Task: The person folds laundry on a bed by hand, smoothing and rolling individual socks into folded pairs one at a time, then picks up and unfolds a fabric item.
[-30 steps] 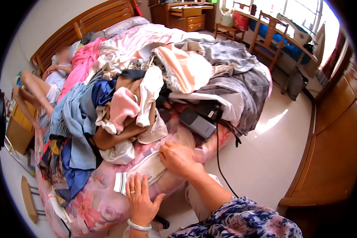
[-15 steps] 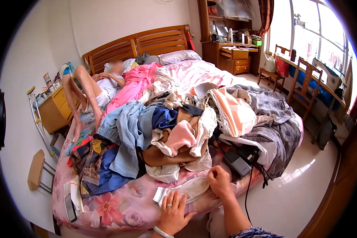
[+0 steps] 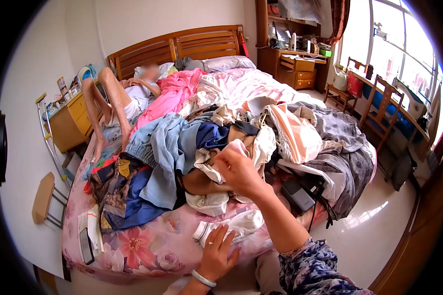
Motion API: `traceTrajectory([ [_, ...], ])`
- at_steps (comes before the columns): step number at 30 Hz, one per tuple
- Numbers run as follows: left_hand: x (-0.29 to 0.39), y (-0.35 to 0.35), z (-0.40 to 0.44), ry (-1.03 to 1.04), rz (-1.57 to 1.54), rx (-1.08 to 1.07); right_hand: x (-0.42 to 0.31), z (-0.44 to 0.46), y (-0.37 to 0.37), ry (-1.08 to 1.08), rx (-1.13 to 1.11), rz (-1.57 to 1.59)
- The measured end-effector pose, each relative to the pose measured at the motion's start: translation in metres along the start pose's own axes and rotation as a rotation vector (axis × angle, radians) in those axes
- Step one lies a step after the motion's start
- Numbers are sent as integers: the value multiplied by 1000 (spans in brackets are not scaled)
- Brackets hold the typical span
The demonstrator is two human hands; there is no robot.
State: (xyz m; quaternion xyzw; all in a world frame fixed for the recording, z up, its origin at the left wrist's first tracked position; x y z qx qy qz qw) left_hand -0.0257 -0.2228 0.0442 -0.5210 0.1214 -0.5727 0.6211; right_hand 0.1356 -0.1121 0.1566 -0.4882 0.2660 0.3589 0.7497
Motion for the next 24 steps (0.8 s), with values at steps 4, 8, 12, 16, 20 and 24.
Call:
traceTrajectory([
  [4, -7, -17, 0, -14, -48, 104, 11, 17, 43, -191, 27, -485],
  [8, -21, -32, -6, -91, -192, 178, 21, 18, 55, -245, -29, -604],
  [12, -68, -20, -17, -383, -1172, 272, -20, -17, 32, -28, -164, 223],
  [16, -78, -5, -15, -69, -2084, 190, -15, -75, 80, 136, -517, 707],
  [20, -102, -25, -33, -348, -1942, 515, -10, -99, 89, 58, -561, 691],
  [24, -113, -33, -43, -522, -1658, 628, 7, -102, 87, 186, -481, 842],
])
Point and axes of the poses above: each hand's wrist, its own z-axis towards the middle knuckle, its own y-axis out of the palm, x = y × z, the point moved 8 cm from there along z, towards the middle knuckle, and after that the axes turned 10 degrees about -x, right-handed, at the moved point
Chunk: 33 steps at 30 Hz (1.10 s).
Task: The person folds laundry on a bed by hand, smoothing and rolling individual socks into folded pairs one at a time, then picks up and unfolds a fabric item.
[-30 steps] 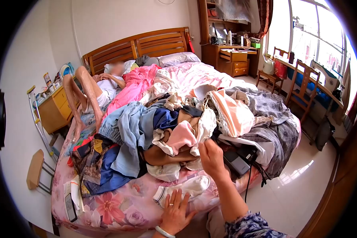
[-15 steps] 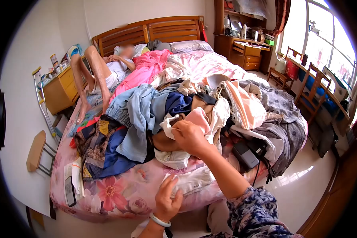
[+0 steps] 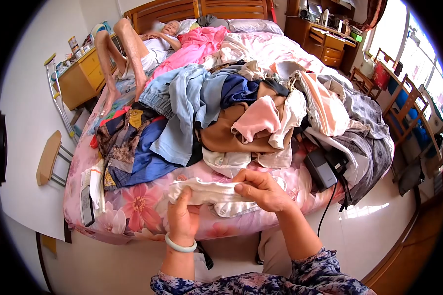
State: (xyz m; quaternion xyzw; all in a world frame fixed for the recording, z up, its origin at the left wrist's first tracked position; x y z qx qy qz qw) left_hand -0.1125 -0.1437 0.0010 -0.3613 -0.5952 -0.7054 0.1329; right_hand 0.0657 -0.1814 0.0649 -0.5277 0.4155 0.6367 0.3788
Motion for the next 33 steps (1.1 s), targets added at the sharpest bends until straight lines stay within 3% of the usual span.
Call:
traceTrajectory([
  [3, 33, 1, -1, 278, 79, 55, 19, -3, -28, 41, 202, -70],
  [6, 30, -9, 0, 334, 114, 76, 24, -2, -32, 24, 252, -34],
  [10, 26, 7, 0, 260, 142, 0, 39, -5, -22, 147, 198, -19],
  [16, 9, 5, 1, 134, 173, -34, 43, -14, -11, 134, 1, -92],
  [19, 0, 8, 1, 61, 96, -49, 46, -16, -18, 116, 68, -27],
  [21, -15, 30, 2, -12, -45, -324, 52, -15, -22, 71, 108, 30],
  [24, -32, 50, -5, -91, 124, -330, 47, -11, -15, -12, 173, 83],
  [28, -56, 31, -7, -213, 105, -220, 52, -10, -13, 23, 205, 92],
  [30, -55, 32, -7, -199, 135, -224, 48, -11, -12, 17, 204, -42],
  [33, -49, 44, -10, -198, 57, -235, 49, -16, -35, -81, 384, 217],
])
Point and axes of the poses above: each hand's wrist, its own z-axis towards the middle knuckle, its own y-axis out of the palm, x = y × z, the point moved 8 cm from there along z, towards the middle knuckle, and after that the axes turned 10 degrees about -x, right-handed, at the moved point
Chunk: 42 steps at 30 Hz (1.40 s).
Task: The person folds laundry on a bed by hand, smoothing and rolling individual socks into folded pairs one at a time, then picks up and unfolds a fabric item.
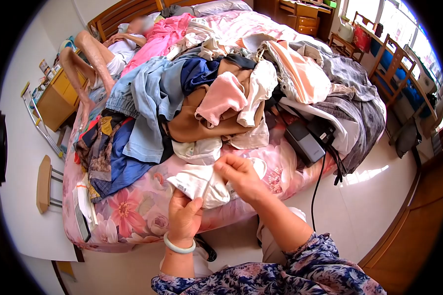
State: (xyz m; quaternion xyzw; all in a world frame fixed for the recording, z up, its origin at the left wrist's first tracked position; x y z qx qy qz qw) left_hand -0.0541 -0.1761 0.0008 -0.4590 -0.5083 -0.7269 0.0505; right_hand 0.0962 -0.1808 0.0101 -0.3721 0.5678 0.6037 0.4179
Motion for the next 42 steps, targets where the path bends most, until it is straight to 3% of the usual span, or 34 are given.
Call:
traceTrajectory([
  [2, 4, 7, 2, 10, 51, -100, 4, 1, -6, 27, 32, 143],
  [7, 6, 4, 2, 33, 117, -101, 21, -3, 5, 108, 15, 278],
  [11, 5, 10, 2, -3, 126, -76, 13, -6, 18, 117, -15, 105],
  [13, -4, 9, 0, -55, 114, -52, -9, -7, 23, -10, -32, -389],
  [15, -14, 5, 0, -106, 100, -30, -10, -9, 25, 19, -37, -498],
  [18, -17, 14, 1, -110, 182, -100, -12, -4, 9, -138, 55, -392],
  [19, -17, 16, 0, -116, 180, -100, 1, -1, 1, -5, 75, -124],
  [21, -19, 24, 1, -157, 237, -183, 14, 2, 1, 39, 20, 39],
  [23, -20, 20, 1, -156, 238, -174, 18, -2, 2, 107, -17, 11],
  [26, 0, 20, -3, 20, 451, -83, 10, -5, 13, 159, -45, -9],
  [29, 9, 17, -4, 122, 446, 1, 2, -10, 16, 181, -97, -37],
  [31, 12, 16, -3, 142, 457, 21, -4, -15, 32, 62, -258, -237],
  [33, 11, 12, -3, 177, 511, 23, -4, -16, 36, 73, -223, -373],
  [35, 11, 12, -4, 169, 517, 32, 3, -14, 18, 121, -19, -408],
  [37, 11, 14, -3, 166, 521, 42, 7, -12, 16, 103, -1, -366],
  [39, 12, 18, -1, 164, 469, 23, 21, -10, 12, 136, 34, 123],
  [42, 10, 18, -2, 189, 491, 10, 26, -9, 17, 169, 91, 328],
])
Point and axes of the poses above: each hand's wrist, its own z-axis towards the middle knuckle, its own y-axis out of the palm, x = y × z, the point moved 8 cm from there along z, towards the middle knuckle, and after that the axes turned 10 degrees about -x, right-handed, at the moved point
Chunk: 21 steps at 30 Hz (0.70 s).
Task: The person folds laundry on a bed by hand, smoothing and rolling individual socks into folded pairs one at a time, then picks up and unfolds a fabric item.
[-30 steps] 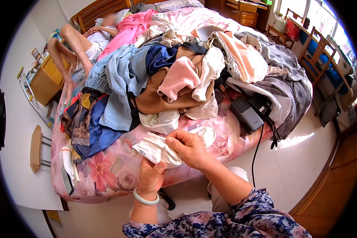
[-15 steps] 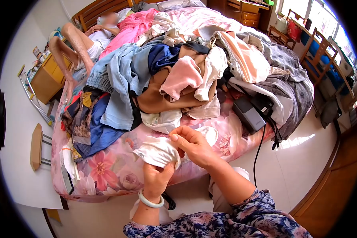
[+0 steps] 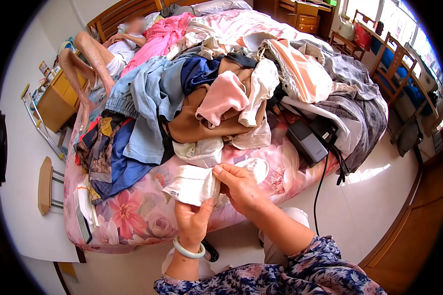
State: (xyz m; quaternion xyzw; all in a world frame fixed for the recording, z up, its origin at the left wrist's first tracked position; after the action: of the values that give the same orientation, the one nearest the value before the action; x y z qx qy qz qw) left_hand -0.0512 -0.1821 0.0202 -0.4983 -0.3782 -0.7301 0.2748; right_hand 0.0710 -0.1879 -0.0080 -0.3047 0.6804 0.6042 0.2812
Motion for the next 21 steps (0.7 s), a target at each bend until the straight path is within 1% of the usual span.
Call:
traceTrajectory([
  [1, -2, 0, 0, -1, 0, -1, 3, 0, 0, 1, 34, 108],
  [2, -5, 1, 1, -7, 8, -28, 3, 0, 1, 0, 34, 109],
  [4, -4, 6, 3, -11, 16, -55, 0, -1, 5, -32, 7, 216],
  [7, 3, 10, 5, 19, -63, -38, -3, -4, 7, -55, 62, 195],
  [8, 3, 7, 5, 28, -159, -38, -2, -5, 4, -56, 62, 195],
  [10, 6, 4, 8, 11, -366, -58, -13, -7, 6, -150, -48, -168],
  [11, 5, 4, 8, 9, -366, -57, -14, -9, 6, -148, -46, -167],
  [13, -1, -1, 5, -19, -506, 12, -30, -17, 23, -285, -55, -910],
  [14, -2, -1, 4, -18, -506, 17, -36, -20, 33, -451, -61, -1011],
  [15, -7, -2, 3, -62, -479, 42, -34, -20, 33, -448, -65, -1011],
  [17, -15, -3, 2, -151, -426, 90, -27, -17, 26, -353, -75, -788],
  [18, -13, -2, 3, -128, -473, 76, -27, -17, 27, -352, -76, -789],
  [21, -15, -3, 3, -136, -543, 75, -24, -15, 21, -273, -63, -636],
])
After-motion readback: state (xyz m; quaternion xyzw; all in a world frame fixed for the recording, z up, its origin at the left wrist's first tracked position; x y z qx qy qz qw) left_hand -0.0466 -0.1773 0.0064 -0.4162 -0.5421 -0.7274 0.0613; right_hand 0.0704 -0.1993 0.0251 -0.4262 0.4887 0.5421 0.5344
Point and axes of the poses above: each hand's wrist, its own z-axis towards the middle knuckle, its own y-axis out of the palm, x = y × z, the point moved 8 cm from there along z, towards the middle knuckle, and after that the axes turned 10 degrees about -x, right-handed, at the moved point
